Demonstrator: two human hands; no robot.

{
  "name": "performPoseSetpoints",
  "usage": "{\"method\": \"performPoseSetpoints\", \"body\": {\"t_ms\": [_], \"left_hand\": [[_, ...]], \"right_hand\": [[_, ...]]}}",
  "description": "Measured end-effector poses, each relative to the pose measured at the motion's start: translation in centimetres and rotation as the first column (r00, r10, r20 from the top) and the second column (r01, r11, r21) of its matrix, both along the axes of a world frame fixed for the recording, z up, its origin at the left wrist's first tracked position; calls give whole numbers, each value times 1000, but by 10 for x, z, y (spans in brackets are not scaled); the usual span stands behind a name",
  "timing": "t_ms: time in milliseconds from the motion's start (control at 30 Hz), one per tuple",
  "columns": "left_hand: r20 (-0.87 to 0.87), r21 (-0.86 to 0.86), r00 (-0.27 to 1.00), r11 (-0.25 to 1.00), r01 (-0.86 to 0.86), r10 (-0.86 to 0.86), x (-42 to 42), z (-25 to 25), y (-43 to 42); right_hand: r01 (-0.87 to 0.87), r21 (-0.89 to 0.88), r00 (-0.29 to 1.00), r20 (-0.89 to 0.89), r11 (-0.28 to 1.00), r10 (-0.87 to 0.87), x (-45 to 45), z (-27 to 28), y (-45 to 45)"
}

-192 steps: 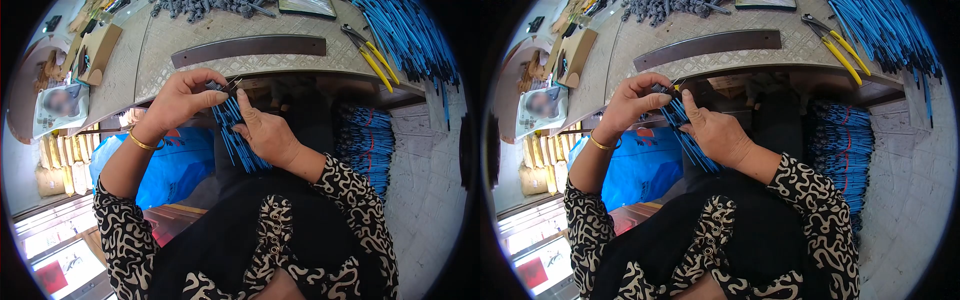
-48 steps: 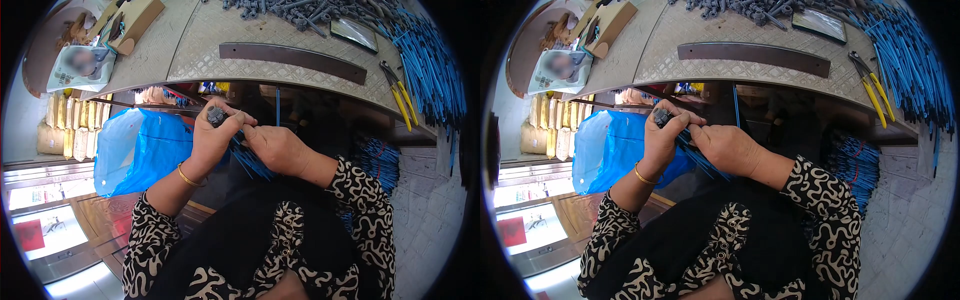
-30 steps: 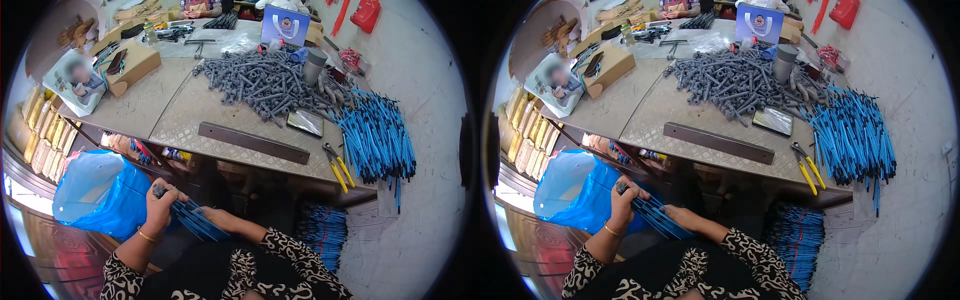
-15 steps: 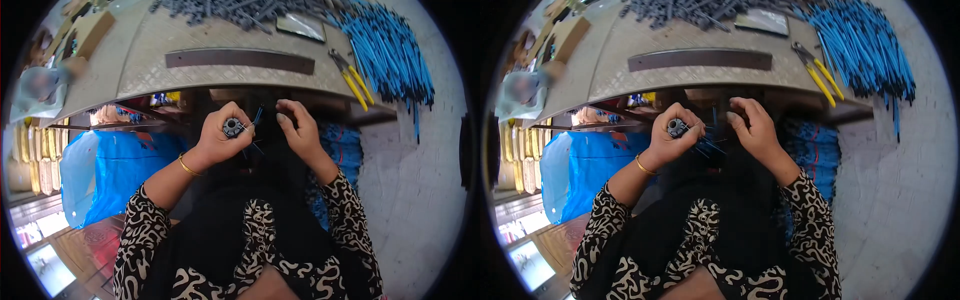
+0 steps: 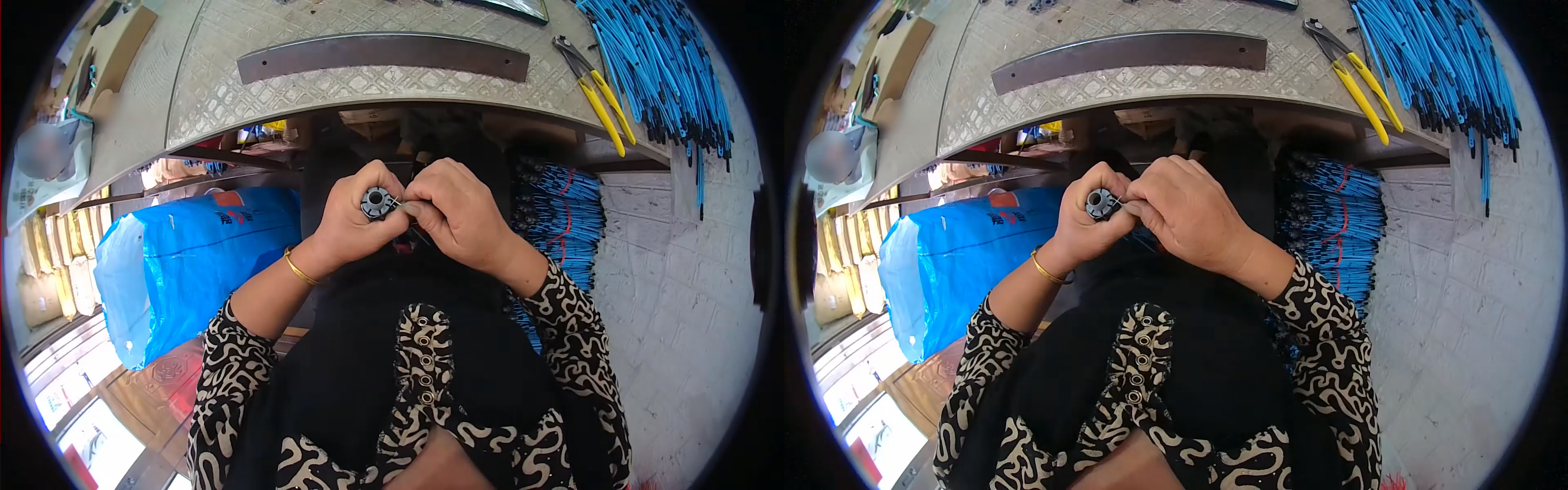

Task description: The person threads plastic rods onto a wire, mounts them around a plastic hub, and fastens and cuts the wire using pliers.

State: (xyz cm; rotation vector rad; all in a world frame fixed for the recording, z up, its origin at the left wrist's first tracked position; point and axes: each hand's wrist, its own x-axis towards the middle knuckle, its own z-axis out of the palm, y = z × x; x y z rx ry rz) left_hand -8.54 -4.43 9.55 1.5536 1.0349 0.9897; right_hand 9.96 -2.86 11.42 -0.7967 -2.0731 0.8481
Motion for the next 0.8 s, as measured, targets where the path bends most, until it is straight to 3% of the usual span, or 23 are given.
{"method": "performPoseSetpoints", "body": {"t_ms": [433,567,733,800], "left_hand": [[21,-3,1000,1000,23,-23,-3,-2,8],[-44,-147,997,988,55,-62,-4,8,8],[-31,-209,996,975,80,-88,-5,12,10],[-19,-131,997,989,68,-71,-3,8,12]], "right_hand": [[33,-2,999,36,999,-33,-5,8,4],[52,23,999,8,998,-52,-7,1,5],[24,-90,997,-70,996,-30,-8,-9,6],[10,-141,993,-112,990,-26,-9,-12,6]]}}
